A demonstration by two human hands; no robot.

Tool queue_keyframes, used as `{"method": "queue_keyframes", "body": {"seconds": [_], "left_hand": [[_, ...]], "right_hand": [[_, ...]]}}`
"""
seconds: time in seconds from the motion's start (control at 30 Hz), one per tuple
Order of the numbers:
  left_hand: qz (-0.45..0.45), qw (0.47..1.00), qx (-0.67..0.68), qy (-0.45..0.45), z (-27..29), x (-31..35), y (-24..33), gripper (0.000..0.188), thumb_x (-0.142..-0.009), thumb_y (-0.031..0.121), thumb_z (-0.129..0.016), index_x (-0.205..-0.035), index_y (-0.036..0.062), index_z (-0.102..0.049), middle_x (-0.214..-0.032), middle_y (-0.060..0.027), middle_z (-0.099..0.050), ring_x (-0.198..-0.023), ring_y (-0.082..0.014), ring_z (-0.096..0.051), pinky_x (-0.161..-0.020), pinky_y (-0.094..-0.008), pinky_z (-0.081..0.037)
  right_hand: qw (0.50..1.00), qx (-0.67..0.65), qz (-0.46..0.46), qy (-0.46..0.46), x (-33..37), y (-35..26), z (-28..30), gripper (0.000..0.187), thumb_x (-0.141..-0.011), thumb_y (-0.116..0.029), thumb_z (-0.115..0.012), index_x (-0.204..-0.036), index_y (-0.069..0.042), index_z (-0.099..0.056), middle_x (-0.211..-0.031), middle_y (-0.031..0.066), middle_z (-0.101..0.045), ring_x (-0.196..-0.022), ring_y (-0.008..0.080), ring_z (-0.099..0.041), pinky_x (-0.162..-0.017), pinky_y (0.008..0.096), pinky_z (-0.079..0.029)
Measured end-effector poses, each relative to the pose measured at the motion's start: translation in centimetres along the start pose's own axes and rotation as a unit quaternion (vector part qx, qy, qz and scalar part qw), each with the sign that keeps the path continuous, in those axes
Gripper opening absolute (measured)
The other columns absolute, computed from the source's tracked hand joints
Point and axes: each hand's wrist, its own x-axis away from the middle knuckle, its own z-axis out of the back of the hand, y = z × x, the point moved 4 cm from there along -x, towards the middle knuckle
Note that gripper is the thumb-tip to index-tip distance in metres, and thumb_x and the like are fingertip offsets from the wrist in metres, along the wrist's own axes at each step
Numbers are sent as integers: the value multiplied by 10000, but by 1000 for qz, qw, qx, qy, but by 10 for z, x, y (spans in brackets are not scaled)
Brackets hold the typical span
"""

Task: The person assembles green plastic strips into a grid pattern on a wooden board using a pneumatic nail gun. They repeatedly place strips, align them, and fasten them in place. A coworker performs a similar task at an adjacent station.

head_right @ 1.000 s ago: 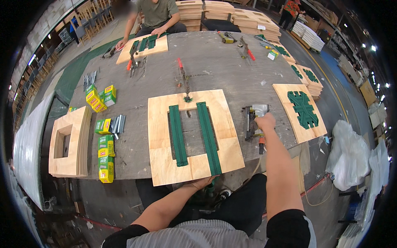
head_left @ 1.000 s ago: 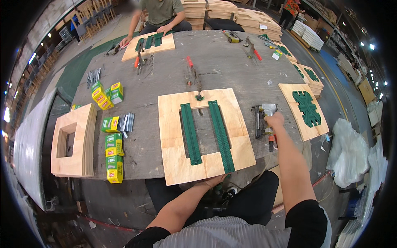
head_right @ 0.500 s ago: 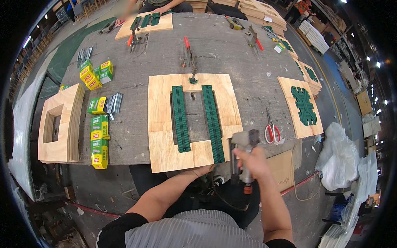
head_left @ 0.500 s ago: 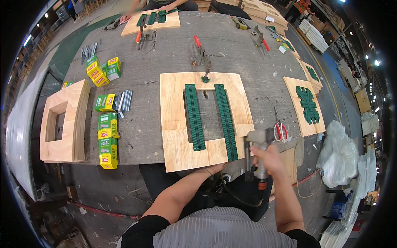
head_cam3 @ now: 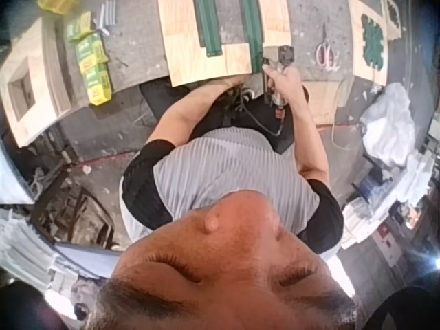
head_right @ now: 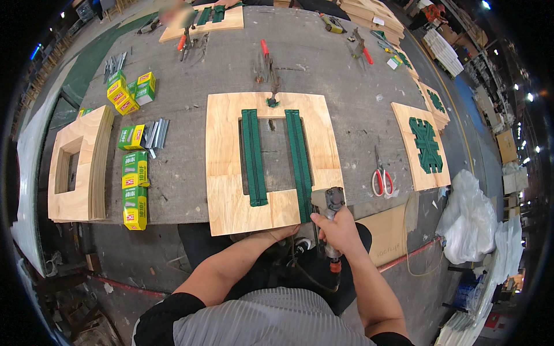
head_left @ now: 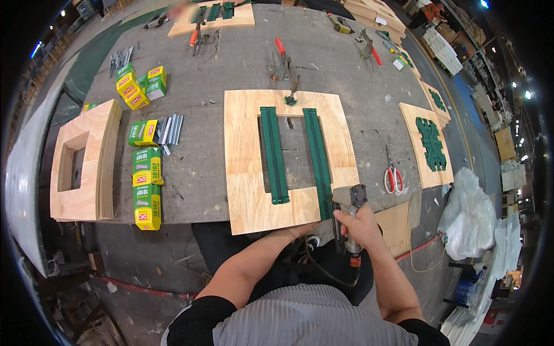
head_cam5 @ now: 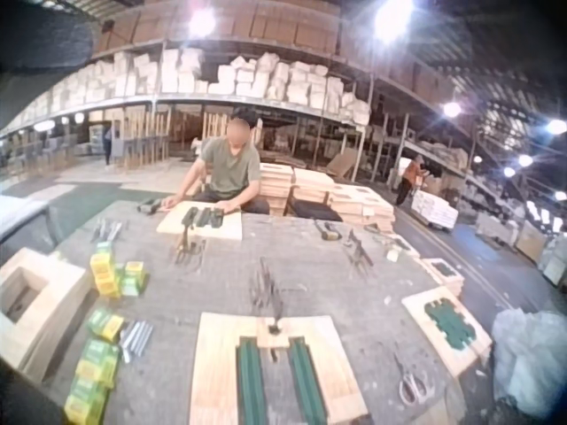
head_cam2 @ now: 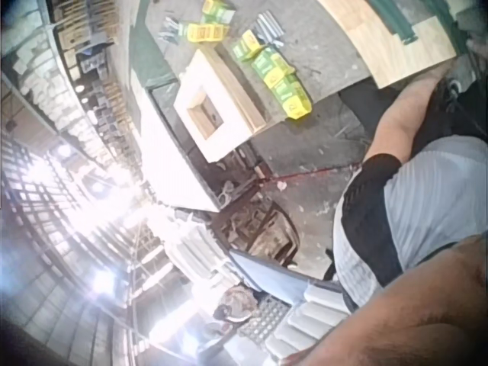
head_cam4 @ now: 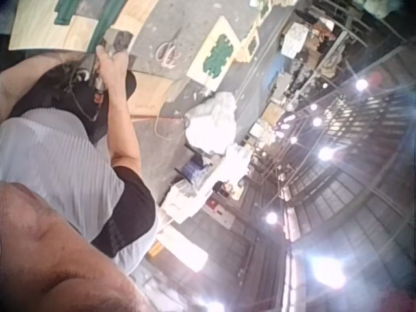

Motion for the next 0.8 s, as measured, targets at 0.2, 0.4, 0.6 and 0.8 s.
{"method": "queue_keyframes", "body": {"seconds": [0.2, 0.4, 0.6, 0.8], "left_hand": [[5, 1000, 3, 0, 2, -1, -2, 531, -1048, 537, -477, -1340, 114, -613, -1330, -188, -630, -1188, -384, -616, -1011, -483, -495], [0, 1000, 12, -3, 4, 2, 1, 526, -1052, 531, -474, -1335, 111, -616, -1319, -193, -635, -1176, -383, -622, -1003, -484, -498], [2, 1000, 10, -7, 7, 5, 1, 521, -1056, 524, -472, -1330, 107, -619, -1309, -199, -640, -1164, -382, -629, -996, -484, -501], [7, 999, 20, -26, 11, 6, 6, 516, -1059, 518, -469, -1325, 103, -622, -1298, -204, -646, -1152, -381, -636, -988, -484, -504]], "right_hand": [[999, -1, 24, 22, 9, -19, -13, 125, -942, -101, -717, -956, -4, -641, -669, -5, -597, -483, 81, -539, -443, 274, -434], [998, -52, 45, 10, 6, -8, -21, 137, -945, -107, -713, -991, 7, -652, -678, -6, -599, -487, 75, -543, -444, 264, -437], [999, -38, 26, 1, 8, -11, -32, 177, -949, -105, -709, -1062, 14, -644, -714, -1, -610, -500, 75, -551, -448, 259, -440], [1000, -23, 12, -8, 8, -2, -26, 195, -952, -129, -719, -1083, -3, -647, -773, 20, -641, -508, 94, -573, -453, 260, -443]]}}
